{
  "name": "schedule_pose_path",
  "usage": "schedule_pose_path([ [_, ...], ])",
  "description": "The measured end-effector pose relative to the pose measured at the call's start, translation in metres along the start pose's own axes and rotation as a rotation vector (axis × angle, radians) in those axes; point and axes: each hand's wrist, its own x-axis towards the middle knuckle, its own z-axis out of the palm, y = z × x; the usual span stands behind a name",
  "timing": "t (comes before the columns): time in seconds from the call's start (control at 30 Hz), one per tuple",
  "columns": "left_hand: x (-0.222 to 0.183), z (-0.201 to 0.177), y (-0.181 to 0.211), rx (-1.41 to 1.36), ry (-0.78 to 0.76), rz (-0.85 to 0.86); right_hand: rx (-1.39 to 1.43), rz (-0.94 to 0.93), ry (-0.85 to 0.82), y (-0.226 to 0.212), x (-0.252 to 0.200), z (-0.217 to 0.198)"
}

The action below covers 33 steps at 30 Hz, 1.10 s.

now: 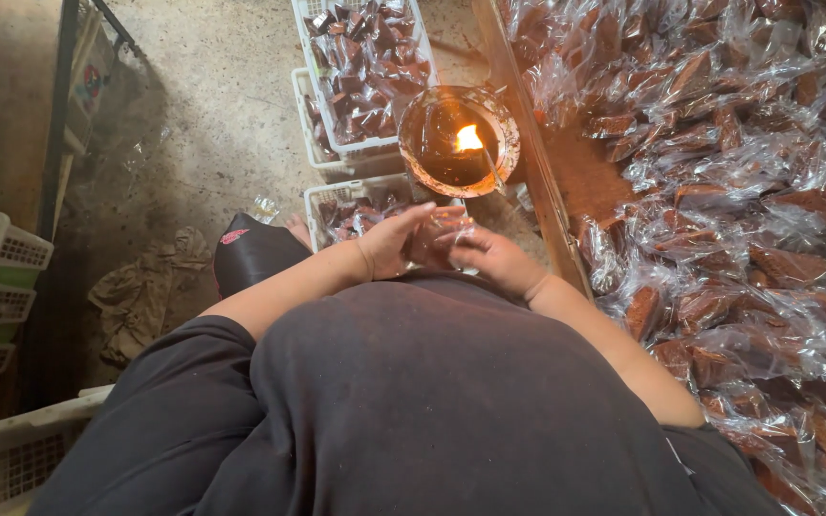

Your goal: Sealing plastic bags of baked goods using a small flame as a heat source and pressing the edges together.

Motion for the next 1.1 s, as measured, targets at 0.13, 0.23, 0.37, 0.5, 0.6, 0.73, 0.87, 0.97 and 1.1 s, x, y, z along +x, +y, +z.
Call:
schedule_pose_path([
  [0.13, 0.011, -0.007, -0.001, 0.261, 0.188, 0.049, -0.240, 0.059, 0.036, 0.001, 0.005, 0.001],
  [0.23, 0.018, -0.024, 0.000, 0.431, 0.416, 0.128, -0.290, -0.089, 0.287, -0.010, 0.000, -0.008],
  [0.37, 0.018, -0.033, 0.006, 0.539, 0.510, 0.195, -0.286, -0.228, 0.379, 0.041, 0.024, -0.056],
  [0.5, 0.008, -0.005, 0.011, 0.576, 0.430, 0.245, -0.238, -0.115, 0.205, 0.032, 0.027, -0.032],
  [0.6, 0.012, -0.010, 0.010, 0.576, 0.437, 0.228, -0.288, -0.141, 0.487, 0.050, 0.034, -0.033],
  [0.73, 0.009, -0.011, 0.018, 0.567, 0.538, 0.322, -0.487, -0.052, 0.346, 0.064, 0.037, -0.039],
  [0.87, 0.016, -0.039, 0.019, 0.711, 0.697, 0.320, -0.308, -0.022, 0.379, 0.053, 0.034, -0.038],
  [0.97, 0.005, -0.024, 0.023, 0.898, 0.538, 0.402, 0.146, 0.172, 0.335, 0.066, 0.041, -0.031],
  [1.1, 0.014, -0.023, 0.018, 1.412, 0.149, 0.432, 0.546, 0.338, 0.266, 0.034, 0.050, -0.013],
])
